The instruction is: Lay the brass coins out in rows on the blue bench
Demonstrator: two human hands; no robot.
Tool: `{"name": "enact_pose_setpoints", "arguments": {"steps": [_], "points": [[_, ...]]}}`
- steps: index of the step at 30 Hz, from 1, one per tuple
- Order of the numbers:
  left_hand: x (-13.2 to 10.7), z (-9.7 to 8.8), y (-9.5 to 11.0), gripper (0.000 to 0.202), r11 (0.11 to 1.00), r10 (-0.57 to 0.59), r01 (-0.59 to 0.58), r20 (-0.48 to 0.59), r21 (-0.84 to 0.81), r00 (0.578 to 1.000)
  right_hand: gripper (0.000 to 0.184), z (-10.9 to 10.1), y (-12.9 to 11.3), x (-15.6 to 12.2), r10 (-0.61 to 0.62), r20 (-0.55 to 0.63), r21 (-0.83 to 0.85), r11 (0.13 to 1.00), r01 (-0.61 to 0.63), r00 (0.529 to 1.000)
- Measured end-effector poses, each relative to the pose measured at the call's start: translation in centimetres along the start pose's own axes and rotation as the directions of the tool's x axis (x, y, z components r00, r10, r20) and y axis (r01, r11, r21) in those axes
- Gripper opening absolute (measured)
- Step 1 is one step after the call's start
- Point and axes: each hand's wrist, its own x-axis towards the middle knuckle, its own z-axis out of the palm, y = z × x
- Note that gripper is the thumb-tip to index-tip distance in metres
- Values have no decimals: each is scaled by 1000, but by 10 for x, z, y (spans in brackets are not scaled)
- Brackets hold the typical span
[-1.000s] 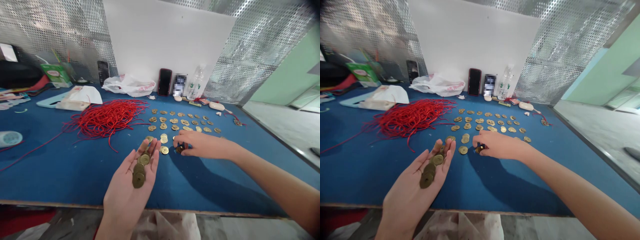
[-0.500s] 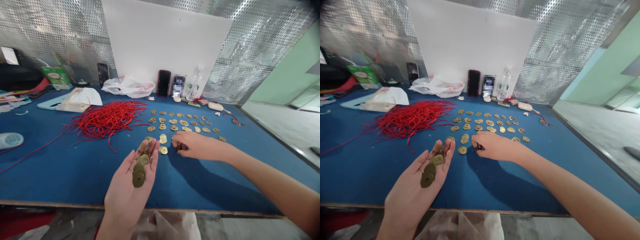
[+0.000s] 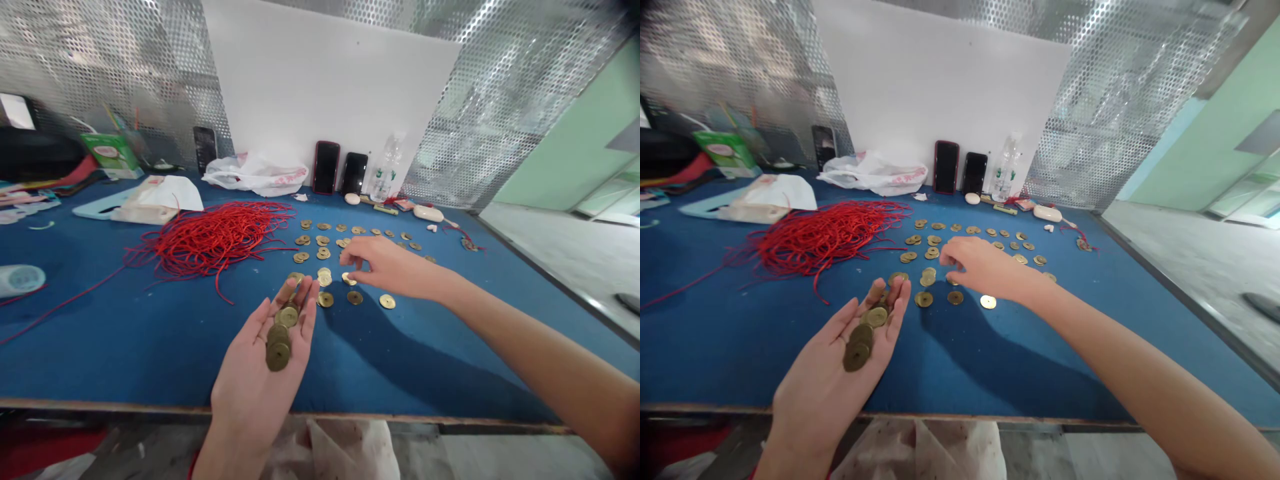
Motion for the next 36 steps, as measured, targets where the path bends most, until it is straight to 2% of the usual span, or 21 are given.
{"name": "enact_pose_setpoints", "arguments": {"steps": [4,8,15,24,32,36], "points": [[-1,-3,3,41,1000,15,-16,34,24,999,18,11,-6,26,-80,76,-51,995,84,994],[1,-8,8,42,1000,-16,16,32,6,999,22,15,-14,44,-18,184,-102,994,38,983],[2,-7,12,46,999,-41,42,29,-22,999,21,15,-17,58,23,259,-96,995,2,966],[1,-2,12,47,998,-55,55,-10,-7,998,17,20,-14,66,41,300,-85,996,-16,953],[-5,3,19,50,995,-92,93,-52,26,994,18,17,-7,61,9,302,19,1000,-16,953],[-3,3,19,50,995,-93,93,-35,20,995,28,9,-3,57,-66,310,5,998,68,948]]}}
